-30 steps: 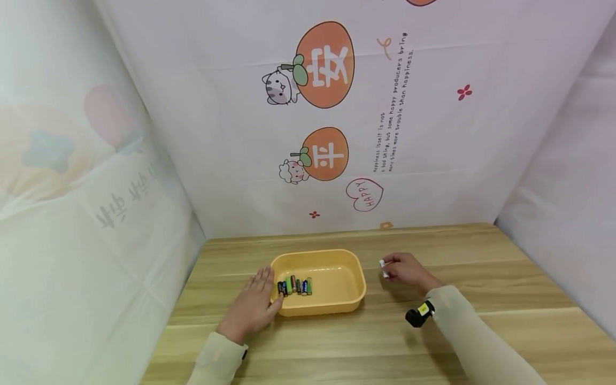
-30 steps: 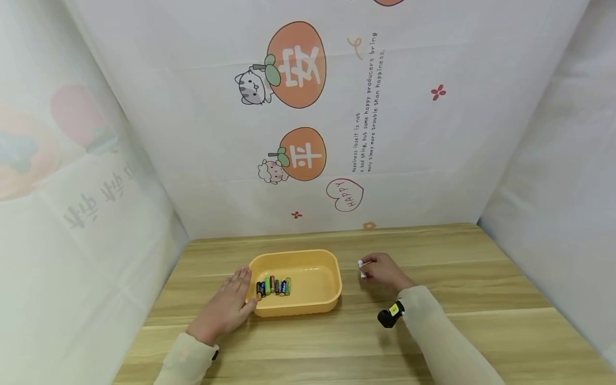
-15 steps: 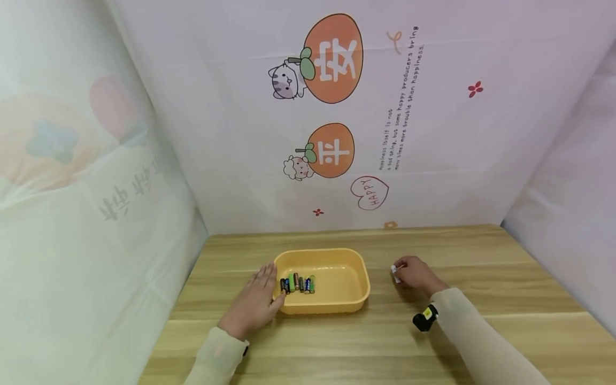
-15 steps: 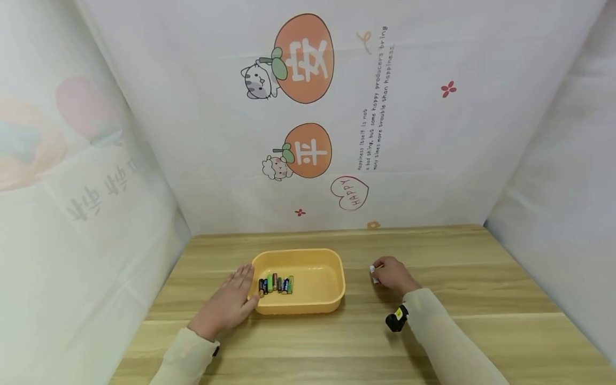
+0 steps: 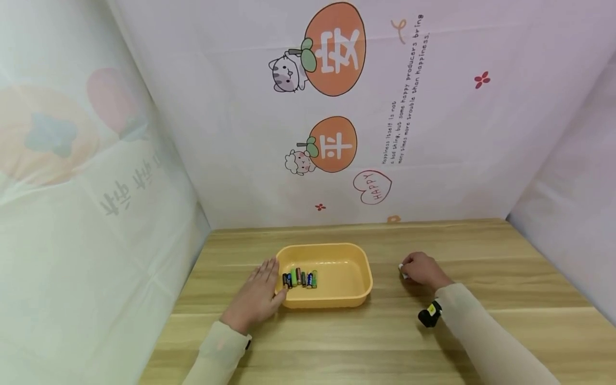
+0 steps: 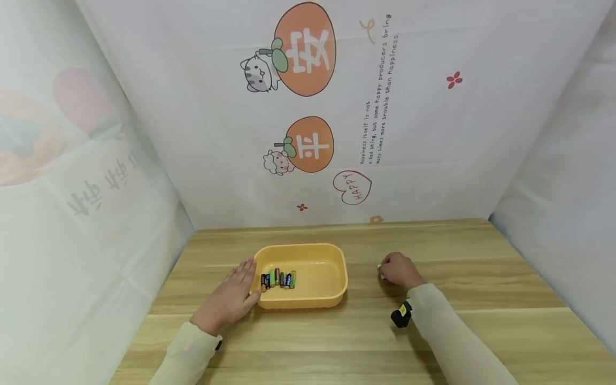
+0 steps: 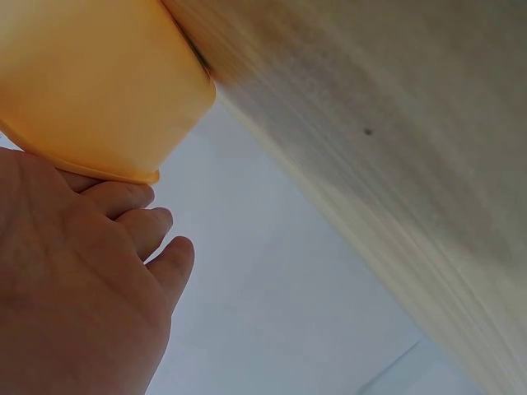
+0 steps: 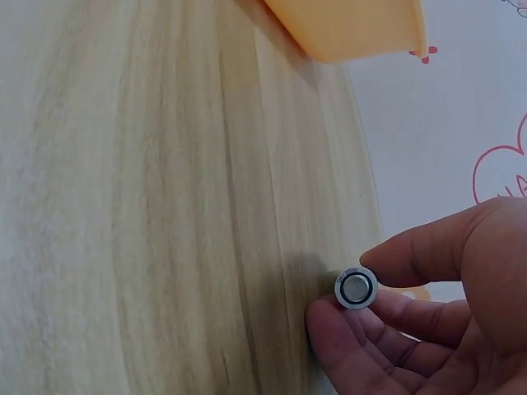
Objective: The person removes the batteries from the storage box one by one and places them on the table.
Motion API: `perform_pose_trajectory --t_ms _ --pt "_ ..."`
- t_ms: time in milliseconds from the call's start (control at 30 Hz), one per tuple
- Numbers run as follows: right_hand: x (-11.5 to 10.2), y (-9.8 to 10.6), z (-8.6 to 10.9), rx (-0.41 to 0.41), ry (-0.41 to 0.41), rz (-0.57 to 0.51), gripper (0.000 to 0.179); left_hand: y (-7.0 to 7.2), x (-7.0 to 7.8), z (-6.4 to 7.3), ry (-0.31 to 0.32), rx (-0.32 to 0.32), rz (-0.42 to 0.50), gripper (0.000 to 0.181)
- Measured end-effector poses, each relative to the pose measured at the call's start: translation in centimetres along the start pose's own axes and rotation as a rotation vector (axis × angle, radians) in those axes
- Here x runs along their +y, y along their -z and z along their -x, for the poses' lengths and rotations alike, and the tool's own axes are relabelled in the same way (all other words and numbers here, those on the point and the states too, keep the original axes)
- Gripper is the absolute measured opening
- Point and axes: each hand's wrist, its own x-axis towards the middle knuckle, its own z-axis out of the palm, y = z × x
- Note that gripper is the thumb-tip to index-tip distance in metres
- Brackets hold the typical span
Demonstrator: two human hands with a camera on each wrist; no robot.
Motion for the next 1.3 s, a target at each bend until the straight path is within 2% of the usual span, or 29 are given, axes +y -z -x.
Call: perform_pose_trajectory --t_ms 267,767,1067,1300 --pt "0.12 -0.07 -0.05 0.009 0.006 0.056 0.025 -0.37 -0.17 -0.06 0.004 -0.002 -0.012 0.072" --pt "0.21 -0.2 -0.24 0.001 -0.012 0.061 0.024 -0.23 0.15 -0.02 0.022 -0.012 0.0 0.072" --pt "0.61 -0.17 0.03 -0.012 -0.005 0.075 0.024 -0.59 0.15 0.27 0.014 0.008 0.013 0.071" --pt "0.5 0.0 0.01 0.013 0.009 0.082 0.025 -0.72 -0.01 0.05 0.018 0.023 0.02 0.071"
